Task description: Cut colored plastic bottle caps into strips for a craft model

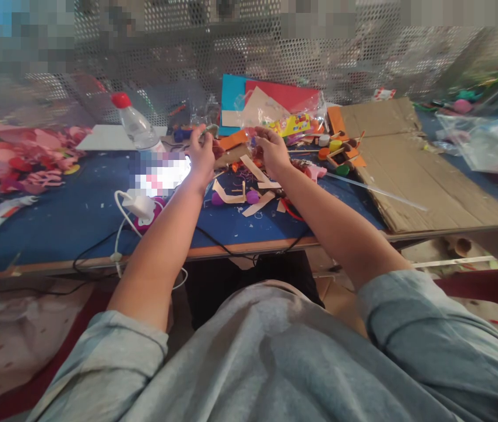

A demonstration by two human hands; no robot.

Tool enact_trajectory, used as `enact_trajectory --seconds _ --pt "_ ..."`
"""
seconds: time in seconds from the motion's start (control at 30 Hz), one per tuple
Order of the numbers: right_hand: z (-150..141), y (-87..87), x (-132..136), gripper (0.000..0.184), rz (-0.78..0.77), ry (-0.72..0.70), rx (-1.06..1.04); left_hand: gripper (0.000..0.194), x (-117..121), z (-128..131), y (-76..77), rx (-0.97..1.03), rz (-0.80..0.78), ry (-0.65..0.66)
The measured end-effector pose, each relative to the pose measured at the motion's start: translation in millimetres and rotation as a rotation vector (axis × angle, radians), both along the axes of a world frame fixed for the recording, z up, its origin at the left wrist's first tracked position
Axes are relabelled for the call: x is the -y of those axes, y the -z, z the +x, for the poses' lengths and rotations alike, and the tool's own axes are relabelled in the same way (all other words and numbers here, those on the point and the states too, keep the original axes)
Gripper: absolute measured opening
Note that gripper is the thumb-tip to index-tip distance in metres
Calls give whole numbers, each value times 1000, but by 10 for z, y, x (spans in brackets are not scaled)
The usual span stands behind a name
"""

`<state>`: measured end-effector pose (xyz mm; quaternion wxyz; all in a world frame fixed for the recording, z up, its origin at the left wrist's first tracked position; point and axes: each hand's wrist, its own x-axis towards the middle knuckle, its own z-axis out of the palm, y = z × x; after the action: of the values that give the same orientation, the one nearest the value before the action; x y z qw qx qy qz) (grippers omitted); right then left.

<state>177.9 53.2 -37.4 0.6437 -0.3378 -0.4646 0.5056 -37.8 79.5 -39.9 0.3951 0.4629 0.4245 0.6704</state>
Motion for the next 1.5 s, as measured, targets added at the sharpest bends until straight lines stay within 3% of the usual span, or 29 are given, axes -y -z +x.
enact_trajectory --seconds 0.03,0.2,0.43,0.57,0.73,0.8,0.87,0.97,1.1,1.17,1.33,1.5 --pt "-3 5 3 19 3 5 48 77 11 -5 -6 -19 5 22" --pt "-20 0 97 62 59 -40 197 74 99 23 -61 -62 9 85" --pt "-19 -67 191 81 56 1 217 81 142 31 -81 -83 55 61" --pt "-18 -95 169 81 18 32 167 76 122 1 -90 -81 21 98" --pt "-26 -71 113 84 -6 7 133 52 131 8 -83 -74 -34 114" --pt "-20 -43 87 85 8 -6 137 56 142 6 -71 -115 -23 130" --pt "-13 -14 63 84 15 1 125 73 152 -1 -65 -131 2 143" --pt "-8 21 25 70 29 11 105 87 175 -11 -79 -127 28 137" --pt "-11 62 -35 38 22 -20 149 72 225 -9 -121 -177 59 120" --pt "-12 77 -60 32 23 -6 157 67 246 2 -133 -202 79 108" --pt "-14 59 -37 38 24 14 122 75 266 55 -137 -209 73 96" --pt "-30 -36 120 66 -34 -9 194 81 281 94 -152 -169 9 131"
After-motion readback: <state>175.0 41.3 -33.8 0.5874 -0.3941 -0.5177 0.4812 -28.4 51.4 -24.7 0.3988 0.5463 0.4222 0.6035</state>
